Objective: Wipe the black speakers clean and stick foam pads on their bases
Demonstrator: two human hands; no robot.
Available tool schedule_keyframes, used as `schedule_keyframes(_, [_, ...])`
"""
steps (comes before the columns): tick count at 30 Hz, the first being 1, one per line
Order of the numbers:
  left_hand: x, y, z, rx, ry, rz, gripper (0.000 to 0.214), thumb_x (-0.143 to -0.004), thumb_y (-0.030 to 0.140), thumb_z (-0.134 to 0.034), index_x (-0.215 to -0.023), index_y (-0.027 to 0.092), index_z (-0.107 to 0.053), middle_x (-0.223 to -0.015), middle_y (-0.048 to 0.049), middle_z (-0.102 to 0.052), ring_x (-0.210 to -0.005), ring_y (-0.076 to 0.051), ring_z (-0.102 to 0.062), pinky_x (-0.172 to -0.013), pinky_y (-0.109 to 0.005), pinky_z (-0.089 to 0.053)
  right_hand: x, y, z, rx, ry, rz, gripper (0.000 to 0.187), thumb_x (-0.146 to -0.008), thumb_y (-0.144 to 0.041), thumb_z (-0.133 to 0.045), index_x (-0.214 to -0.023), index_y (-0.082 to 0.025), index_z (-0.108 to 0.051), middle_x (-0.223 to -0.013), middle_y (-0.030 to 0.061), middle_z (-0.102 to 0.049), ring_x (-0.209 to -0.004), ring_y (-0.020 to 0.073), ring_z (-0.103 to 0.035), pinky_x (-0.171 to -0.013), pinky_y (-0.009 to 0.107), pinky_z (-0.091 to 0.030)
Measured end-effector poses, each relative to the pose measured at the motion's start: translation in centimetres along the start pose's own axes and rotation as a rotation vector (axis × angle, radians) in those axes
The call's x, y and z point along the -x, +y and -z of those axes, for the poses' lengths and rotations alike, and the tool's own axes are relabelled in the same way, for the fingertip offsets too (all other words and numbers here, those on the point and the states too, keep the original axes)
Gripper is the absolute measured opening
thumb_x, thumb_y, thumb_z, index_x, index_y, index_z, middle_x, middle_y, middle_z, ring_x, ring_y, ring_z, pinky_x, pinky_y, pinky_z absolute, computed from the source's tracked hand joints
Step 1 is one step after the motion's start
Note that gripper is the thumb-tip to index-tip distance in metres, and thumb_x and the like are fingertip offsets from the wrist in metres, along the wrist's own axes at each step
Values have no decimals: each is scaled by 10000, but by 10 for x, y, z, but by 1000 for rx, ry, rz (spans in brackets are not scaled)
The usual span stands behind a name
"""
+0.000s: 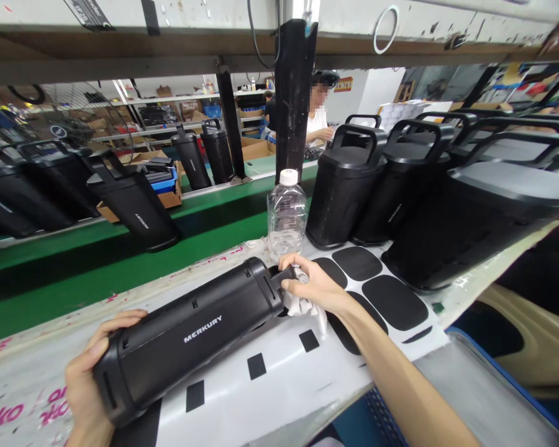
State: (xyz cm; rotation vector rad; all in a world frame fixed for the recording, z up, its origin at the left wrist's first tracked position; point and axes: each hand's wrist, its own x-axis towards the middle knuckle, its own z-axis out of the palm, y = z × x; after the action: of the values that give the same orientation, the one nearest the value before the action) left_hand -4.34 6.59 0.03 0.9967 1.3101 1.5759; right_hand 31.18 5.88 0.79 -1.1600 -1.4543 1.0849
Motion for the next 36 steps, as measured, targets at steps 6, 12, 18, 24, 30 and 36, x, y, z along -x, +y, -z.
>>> schedule_keyframes(6, [0, 1, -2, 15, 4, 14, 205, -517, 399, -648, -592, 225, -727, -886, -40, -689, -1145, -360, -489, -1172, -509, -208, -2, 4, -8, 23, 28, 12, 212, -640, -144, -555, -820, -225, -478, -865, -28, -512, -777, 133, -489, -716, 262, -409])
schedule_keyframes(12, [-2, -1, -1, -14, -6, 24, 215, -530, 424, -641, -604, 242, -726, -891, -33, -691, -1176, -386, -474, -1188, -540, -192, 4, 6, 2, 82, 43, 20, 392, -700, -201, -565, -1090, -230, -584, -957, 3, -582, -855, 163, -565, -776, 286, -460])
schedule_keyframes(18, [-3, 0, 4, -101, -118, -68, 262, -607, 497, -644, -665, 251, -713, -924, -37, -687, -1140, -376, -522, -1166, -555, -251, 12, 20, 29, 393, 506, 75, 541, -763, -342, -502, -1282, -193, -520, -1336, 124, -485, -1230, 281, -476, -1063, 460, -361])
schedule_keyframes(24, [24, 7, 21, -289, -275, -73, 425, -665, 598, -663, -906, 251, -703, -1435, -74, -525, -1380, -405, -382, -1137, -561, -298, 32, 25, 28, 775, 444, -15, 222, -762, -334, -540, -906, -210, -655, -853, 122, -689, -866, 315, -644, -806, 450, -501])
schedule_keyframes(30, [69, -10, 32, -493, -359, -138, 1173, -630, 519, -806, -1529, 351, -72, -1636, -105, -156, -1478, -375, -231, -1182, -602, -172, 38, -26, -18, 802, 597, 236, 374, -931, -508, -459, -1091, -210, -620, -1163, 140, -678, -1040, 301, -647, -837, 407, -509])
schedule_keyframes(36, [87, -27, 39, -469, -459, -196, 1173, -690, 348, -769, -1548, 316, 31, -1617, -124, -214, -1467, -342, -283, -1176, -554, -257, 46, -26, -126, 919, 380, 679, 379, -943, -156, -466, -1312, -162, -554, -1245, 139, -664, -1196, 287, -594, -1003, 456, -453])
